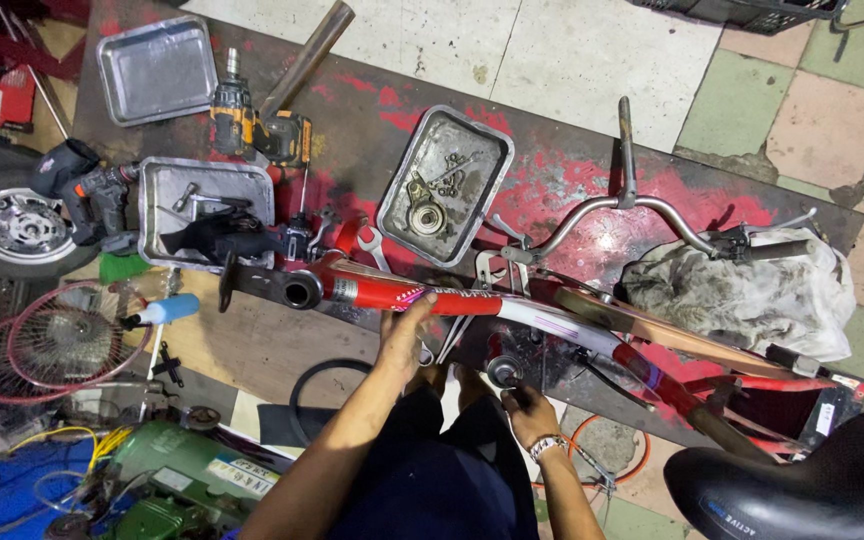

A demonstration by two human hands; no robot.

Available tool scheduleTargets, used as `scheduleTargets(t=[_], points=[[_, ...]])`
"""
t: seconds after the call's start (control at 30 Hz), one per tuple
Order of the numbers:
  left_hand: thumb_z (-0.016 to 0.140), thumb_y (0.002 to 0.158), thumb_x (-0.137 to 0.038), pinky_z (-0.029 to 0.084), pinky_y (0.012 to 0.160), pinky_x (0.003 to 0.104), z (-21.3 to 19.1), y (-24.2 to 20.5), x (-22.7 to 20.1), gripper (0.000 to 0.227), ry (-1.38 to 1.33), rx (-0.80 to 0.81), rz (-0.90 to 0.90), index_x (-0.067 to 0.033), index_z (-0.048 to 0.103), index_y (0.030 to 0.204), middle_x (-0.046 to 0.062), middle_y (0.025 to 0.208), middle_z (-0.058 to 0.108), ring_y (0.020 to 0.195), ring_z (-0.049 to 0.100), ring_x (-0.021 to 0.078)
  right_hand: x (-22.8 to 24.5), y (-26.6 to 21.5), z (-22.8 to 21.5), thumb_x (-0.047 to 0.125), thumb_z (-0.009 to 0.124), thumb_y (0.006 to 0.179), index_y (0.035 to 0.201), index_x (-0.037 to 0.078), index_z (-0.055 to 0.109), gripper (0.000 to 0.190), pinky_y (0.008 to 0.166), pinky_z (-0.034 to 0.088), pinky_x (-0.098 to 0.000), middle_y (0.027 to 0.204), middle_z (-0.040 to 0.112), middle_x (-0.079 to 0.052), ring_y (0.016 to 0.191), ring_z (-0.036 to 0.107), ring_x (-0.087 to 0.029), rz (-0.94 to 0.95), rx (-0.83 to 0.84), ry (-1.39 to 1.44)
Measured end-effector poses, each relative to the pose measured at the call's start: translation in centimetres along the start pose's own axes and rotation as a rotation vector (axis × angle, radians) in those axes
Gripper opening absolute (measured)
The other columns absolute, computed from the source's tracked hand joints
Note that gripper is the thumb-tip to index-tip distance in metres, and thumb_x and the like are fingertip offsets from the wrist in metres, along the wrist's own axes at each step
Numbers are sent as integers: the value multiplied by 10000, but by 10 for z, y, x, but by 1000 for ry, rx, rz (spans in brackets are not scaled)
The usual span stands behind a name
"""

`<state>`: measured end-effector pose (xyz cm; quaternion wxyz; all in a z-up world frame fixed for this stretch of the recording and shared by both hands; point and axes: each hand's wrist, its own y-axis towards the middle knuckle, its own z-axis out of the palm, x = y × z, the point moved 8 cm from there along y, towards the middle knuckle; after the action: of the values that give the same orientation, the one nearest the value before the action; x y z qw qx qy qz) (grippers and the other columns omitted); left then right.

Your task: The person works on the head tube and fork assembly of a bicycle frame using a large wrench and by hand, eventually fitting the handlebars into the stem.

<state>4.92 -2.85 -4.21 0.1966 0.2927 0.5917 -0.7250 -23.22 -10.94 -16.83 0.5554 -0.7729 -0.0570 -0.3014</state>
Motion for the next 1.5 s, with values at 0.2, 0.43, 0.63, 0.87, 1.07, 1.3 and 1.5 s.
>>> scheduleTargets(t=[0.2,0.43,0.63,0.87,1.07,1.3,1.5], points=[[872,752,-370,547,972,369,56,-56,4,651,1018,589,-5,-7,646,1243,142,1130,753,1066,724,241,27,-6,3,228,690,895,1270,38,664,422,898,575,-333,1118,783,-148,1006,772,-227,-51,-80,170],[712,809,-302,534,856,509,226,70,63,358,1809,408,559,-92,734,1098,170,1117,730,1051,689,358,18,-29,6,243,703,914,1229,28,691,382,897,574,-342,1099,797,-165,1007,770,-221,-21,-210,291],[595,960,-308,521,808,619,216,190,151,321,2423,470,415,-137,727,1197,78,1268,674,1143,648,353,-10,-90,13,227,713,908,1236,75,706,362,897,572,-317,1057,812,-144,976,779,-207,124,-336,338],[619,906,-231,595,696,422,259,174,139,201,2430,820,1003,-164,807,934,58,984,785,911,759,240,-47,-120,32,151,694,911,1233,64,713,335,839,584,-300,1011,832,-107,890,784,-185,235,-369,580],[698,780,-281,579,665,433,361,97,49,182,2454,1191,1440,-135,799,822,100,884,772,813,750,268,-20,-105,18,193,710,904,1229,51,710,355,845,604,-316,1019,832,-151,930,794,-207,138,-355,531],[736,798,-494,558,626,480,386,-31,-115,405,2326,1118,1617,-93,781,755,161,765,734,707,716,342,31,-93,-28,355,757,862,1281,30,652,540,961,541,-374,1159,742,-210,1112,720,-301,-65,-466,244],[676,941,-726,495,573,493,350,-210,-289,649,1805,746,1667,-92,803,880,191,623,668,561,624,373,72,-84,-54,403,752,862,1212,-5,696,541,959,547,-382,1158,745,-227,1100,728,-317,-247,-481,166]])
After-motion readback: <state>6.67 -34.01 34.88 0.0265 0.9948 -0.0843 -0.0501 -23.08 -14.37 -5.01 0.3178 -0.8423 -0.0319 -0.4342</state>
